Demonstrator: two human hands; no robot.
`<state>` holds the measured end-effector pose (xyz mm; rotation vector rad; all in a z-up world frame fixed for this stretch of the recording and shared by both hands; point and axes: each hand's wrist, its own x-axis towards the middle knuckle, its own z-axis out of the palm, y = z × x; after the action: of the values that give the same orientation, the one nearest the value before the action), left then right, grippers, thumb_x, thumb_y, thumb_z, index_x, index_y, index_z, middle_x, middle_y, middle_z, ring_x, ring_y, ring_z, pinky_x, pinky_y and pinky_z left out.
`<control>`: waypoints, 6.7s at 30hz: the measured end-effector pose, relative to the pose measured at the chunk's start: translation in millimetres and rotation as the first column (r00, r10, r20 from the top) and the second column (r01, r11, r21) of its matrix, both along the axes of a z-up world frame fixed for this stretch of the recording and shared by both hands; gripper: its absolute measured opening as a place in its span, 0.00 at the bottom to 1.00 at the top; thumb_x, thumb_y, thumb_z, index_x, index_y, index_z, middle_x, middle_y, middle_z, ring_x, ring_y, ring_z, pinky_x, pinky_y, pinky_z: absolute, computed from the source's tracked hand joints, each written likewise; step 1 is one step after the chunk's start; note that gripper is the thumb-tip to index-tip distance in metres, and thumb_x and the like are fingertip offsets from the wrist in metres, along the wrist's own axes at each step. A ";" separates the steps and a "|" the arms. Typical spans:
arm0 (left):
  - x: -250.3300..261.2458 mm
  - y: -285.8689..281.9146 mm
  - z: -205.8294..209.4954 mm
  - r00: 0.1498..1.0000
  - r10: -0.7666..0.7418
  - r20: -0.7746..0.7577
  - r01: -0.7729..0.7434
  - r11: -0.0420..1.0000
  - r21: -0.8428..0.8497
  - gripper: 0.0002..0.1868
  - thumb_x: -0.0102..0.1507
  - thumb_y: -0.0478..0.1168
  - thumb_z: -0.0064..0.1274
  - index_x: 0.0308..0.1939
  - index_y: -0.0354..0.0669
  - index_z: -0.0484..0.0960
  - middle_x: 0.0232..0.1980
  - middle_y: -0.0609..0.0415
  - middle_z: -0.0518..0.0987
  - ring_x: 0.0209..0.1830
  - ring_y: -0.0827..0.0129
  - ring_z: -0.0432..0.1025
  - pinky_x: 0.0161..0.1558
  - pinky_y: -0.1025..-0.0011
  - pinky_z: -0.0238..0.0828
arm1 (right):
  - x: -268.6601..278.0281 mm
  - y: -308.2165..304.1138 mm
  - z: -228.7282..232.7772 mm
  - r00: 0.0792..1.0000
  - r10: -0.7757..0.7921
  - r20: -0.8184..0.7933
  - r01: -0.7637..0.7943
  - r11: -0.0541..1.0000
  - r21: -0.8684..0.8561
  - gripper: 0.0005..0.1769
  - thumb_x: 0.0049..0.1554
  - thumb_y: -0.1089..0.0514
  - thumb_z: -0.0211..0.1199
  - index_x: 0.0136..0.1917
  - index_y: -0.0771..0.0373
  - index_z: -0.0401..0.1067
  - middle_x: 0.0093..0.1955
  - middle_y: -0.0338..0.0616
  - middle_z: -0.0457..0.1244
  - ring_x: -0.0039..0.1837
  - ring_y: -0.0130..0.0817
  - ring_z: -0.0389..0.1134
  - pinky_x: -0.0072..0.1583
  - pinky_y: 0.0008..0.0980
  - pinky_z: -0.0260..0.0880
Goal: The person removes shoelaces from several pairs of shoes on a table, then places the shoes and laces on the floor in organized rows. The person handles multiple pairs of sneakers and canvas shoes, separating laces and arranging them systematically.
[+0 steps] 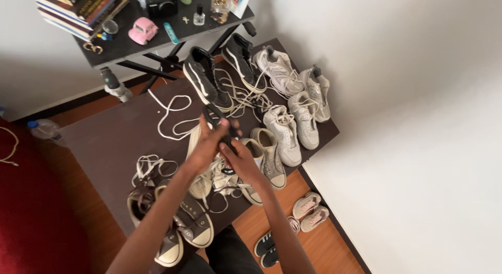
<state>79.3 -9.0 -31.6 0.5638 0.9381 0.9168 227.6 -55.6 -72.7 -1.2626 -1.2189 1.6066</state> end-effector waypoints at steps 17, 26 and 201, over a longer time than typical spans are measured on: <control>53.4 21.8 -91.0 0.939 0.135 -0.316 -0.166 0.983 -0.073 0.32 0.71 0.64 0.40 0.74 0.56 0.63 0.34 0.59 0.60 0.32 0.73 0.57 0.34 0.67 0.59 | 195.5 225.3 -180.9 0.241 0.011 0.970 -0.220 0.974 0.044 0.17 0.49 0.44 0.75 0.44 0.57 0.81 0.45 0.46 0.72 0.53 0.43 0.71 0.65 0.51 0.57; 42.5 5.8 -100.8 0.910 0.132 -0.392 -0.235 0.945 -0.229 0.32 0.68 0.64 0.37 0.74 0.62 0.63 0.49 0.53 0.73 0.51 0.61 0.70 0.49 0.56 0.69 | 187.6 240.1 -226.7 -0.161 0.093 0.983 -0.396 0.906 -0.150 0.21 0.49 0.40 0.75 0.46 0.56 0.80 0.50 0.43 0.70 0.62 0.41 0.67 0.65 0.49 0.58; 231.9 -591.8 -995.5 0.202 -0.884 -0.421 0.743 0.419 -0.522 0.16 0.65 0.45 0.58 0.56 0.45 0.79 0.52 0.53 0.81 0.46 0.66 0.77 0.40 0.66 0.80 | 180.6 -705.4 -973.5 0.071 -0.980 0.185 0.760 -0.067 -0.646 0.14 0.52 0.65 0.73 0.52 0.70 0.77 0.45 0.49 0.71 0.44 0.39 0.72 0.43 0.34 0.74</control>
<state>311.2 -600.8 -1027.2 1.1083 1.1155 -0.4709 408.2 -761.0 -1046.2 -1.5075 0.6360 0.9436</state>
